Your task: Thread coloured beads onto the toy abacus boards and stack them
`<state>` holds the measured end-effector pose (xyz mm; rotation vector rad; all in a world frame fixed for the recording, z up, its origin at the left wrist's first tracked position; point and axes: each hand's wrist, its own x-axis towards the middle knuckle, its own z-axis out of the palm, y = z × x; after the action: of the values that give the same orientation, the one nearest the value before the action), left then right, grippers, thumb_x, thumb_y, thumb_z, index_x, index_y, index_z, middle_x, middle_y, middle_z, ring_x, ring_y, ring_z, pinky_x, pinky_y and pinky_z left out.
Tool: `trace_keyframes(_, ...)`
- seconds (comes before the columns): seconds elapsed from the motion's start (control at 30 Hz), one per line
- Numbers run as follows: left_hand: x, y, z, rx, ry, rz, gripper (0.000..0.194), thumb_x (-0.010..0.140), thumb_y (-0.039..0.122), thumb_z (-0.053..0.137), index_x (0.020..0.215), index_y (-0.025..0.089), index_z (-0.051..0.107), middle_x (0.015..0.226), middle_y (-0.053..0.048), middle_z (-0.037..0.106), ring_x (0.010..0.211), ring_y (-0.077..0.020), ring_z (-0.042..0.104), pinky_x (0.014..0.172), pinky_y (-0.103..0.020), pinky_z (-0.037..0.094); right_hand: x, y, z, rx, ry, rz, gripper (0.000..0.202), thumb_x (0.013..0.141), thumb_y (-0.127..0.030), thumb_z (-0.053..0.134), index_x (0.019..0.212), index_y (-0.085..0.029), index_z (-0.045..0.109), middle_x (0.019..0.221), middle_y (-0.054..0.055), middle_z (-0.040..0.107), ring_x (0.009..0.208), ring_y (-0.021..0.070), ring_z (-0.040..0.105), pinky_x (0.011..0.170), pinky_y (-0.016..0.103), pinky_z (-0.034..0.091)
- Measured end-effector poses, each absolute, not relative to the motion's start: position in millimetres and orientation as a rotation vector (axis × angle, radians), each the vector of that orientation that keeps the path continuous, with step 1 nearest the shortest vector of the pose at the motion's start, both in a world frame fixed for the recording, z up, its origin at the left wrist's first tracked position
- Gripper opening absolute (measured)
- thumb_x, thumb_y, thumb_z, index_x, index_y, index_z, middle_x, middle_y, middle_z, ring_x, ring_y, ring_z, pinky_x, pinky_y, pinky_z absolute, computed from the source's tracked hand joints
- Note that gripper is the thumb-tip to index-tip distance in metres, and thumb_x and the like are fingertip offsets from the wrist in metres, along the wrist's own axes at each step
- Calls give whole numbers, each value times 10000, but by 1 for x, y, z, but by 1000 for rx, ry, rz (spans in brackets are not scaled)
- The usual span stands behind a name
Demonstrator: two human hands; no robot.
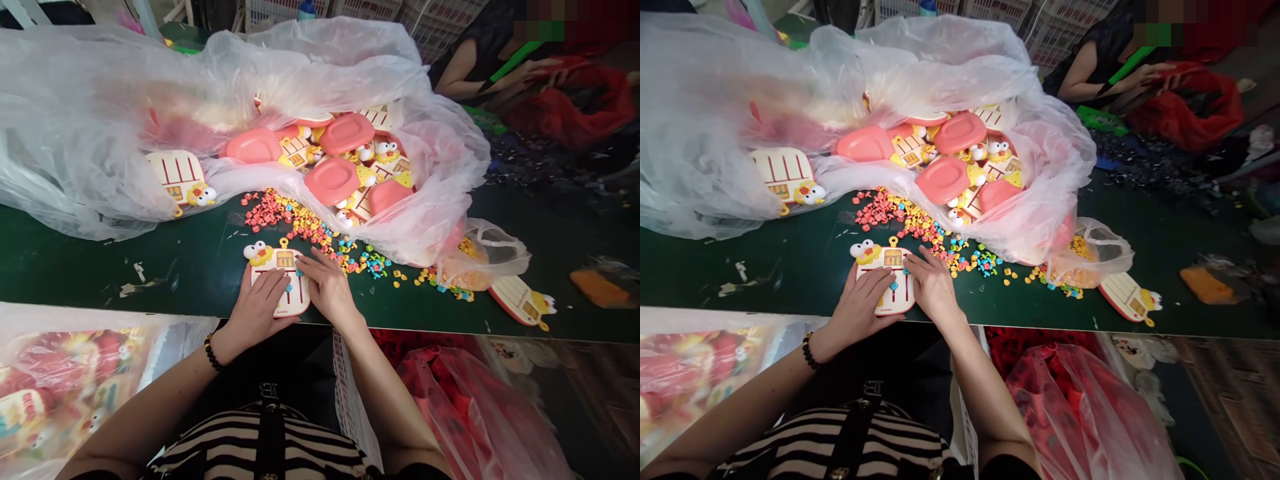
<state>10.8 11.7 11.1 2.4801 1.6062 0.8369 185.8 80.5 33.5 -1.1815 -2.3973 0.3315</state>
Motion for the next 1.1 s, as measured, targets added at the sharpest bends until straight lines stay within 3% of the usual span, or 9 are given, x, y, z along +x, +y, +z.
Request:
trace_keyframes(0.17,10,12,12,2493,1606,851,590,796,479,638,1252,123,522,1266,-181,591,1194,-309,525,1138,-574,190,210,88,45,-1125,-2267,430,322,870,-115,478,1060,-224,713,1092,53,732,1131,217,631,949,409,522)
trace_keyframes(0.3,9,12,12,2508,1590,850,611,786,489,647,1265,131,522,1250,-173,600,1188,-313,525,1135,-578,194,234,131,48,-1535,-2044,207,274,872,-198,485,990,-201,732,954,76,754,870,231,697,781,374,558)
trace_keyframes(0.47,11,11,12,2496,1608,831,605,795,496,633,1270,138,525,1266,-174,585,1194,-314,516,1138,-584,191,229,166,36,-1679,-2226,-89,188,790,-178,601,907,-199,747,786,84,739,756,236,660,630,318,512)
trace_keyframes(0.6,11,12,13,2498,1602,836,590,807,506,619,1256,135,526,1262,-172,594,1187,-306,521,1142,-583,184,221,158,38,-1619,-2258,-159,211,800,-122,562,896,-182,739,771,105,729,771,258,646,658,348,509)
trace_keyframes(0.77,11,11,14,2487,1599,820,573,809,492,623,1247,133,535,1262,-174,591,1204,-308,513,1152,-588,158,202,128,48,-1292,-2283,103,187,874,-229,557,955,-201,724,887,73,741,844,232,650,792,374,526)
trace_keyframes(1.0,12,12,14,2492,1607,811,542,836,504,578,1232,135,544,1252,-170,597,1193,-296,518,1152,-584,162,183,101,29,-1054,-2452,216,325,895,-122,477,1117,-215,695,1173,75,700,1028,219,639,889,386,522)
trace_keyframes(1.1,13,12,15,2498,1596,835,551,835,508,575,1230,125,541,1253,-171,598,1189,-289,520,1158,-567,158,194,89,28,-1041,-2381,319,335,908,-128,458,1135,-217,687,1179,76,698,1098,220,620,924,403,512)
